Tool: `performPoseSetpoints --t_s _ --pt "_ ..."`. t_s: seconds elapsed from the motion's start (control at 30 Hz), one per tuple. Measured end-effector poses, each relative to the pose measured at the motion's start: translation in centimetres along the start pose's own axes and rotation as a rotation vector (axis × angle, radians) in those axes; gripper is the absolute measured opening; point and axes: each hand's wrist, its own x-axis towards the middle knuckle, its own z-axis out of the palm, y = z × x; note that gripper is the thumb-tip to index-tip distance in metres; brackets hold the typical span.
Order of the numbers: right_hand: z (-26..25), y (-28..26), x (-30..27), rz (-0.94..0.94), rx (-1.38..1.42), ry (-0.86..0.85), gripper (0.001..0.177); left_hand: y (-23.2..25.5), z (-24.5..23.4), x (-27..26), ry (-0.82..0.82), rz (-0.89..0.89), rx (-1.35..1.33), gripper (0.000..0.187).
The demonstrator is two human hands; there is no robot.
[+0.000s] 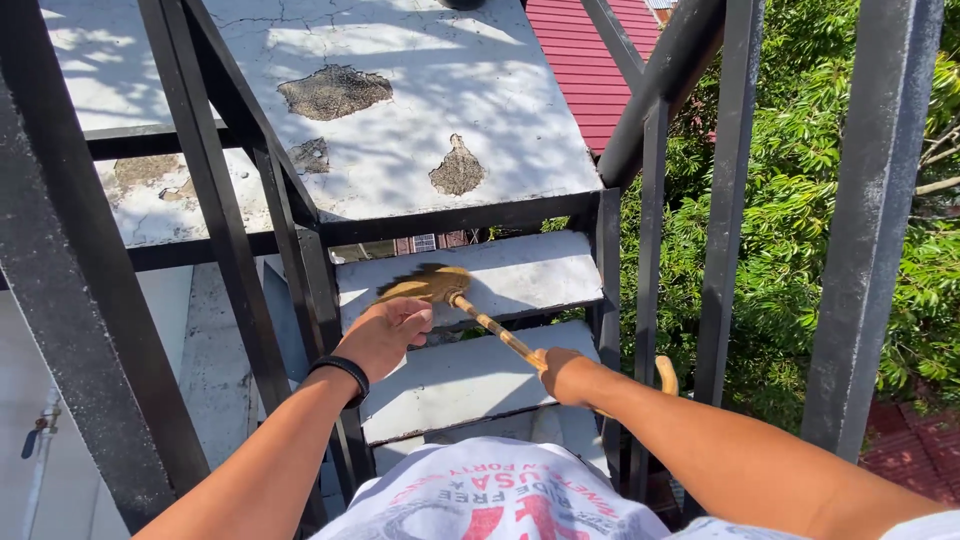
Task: Sweep debris off of an outdoor metal staircase using a handheld broom.
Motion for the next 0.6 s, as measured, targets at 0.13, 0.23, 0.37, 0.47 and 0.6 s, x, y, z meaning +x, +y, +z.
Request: performPoseSetpoints --t_s 0.13,0.23,0.37,0.47,0.6 --pt "2.5 13.5 13.3 0.104 0.122 0.150 0.033 0.2 -1.1 -1.5 0.039 -0.060 0.023 0.043" --pt "2.7 13.0 11.9 0.263 0.319 0.111 0.030 -0.1 -1.4 -2.6 0.038 -0.159 0.053 0.044" --pt "4.3 6.7 3.3 0.205 0.674 0.061 0.019 -1.2 -0.7 -2.1 0.023 -0.180 0.043 0.045" --pt "5.8 3.3 -0.3 0.067 0.566 -0.054 0.025 -1.1 0.7 -0.9 -0.024 -0.140 0.022 0.045" --pt "6.6 2.0 -1.8 -0.103 0.360 -0.073 0.037 -2.7 1.8 2.1 -0.167 -0.029 -0.042 0.045"
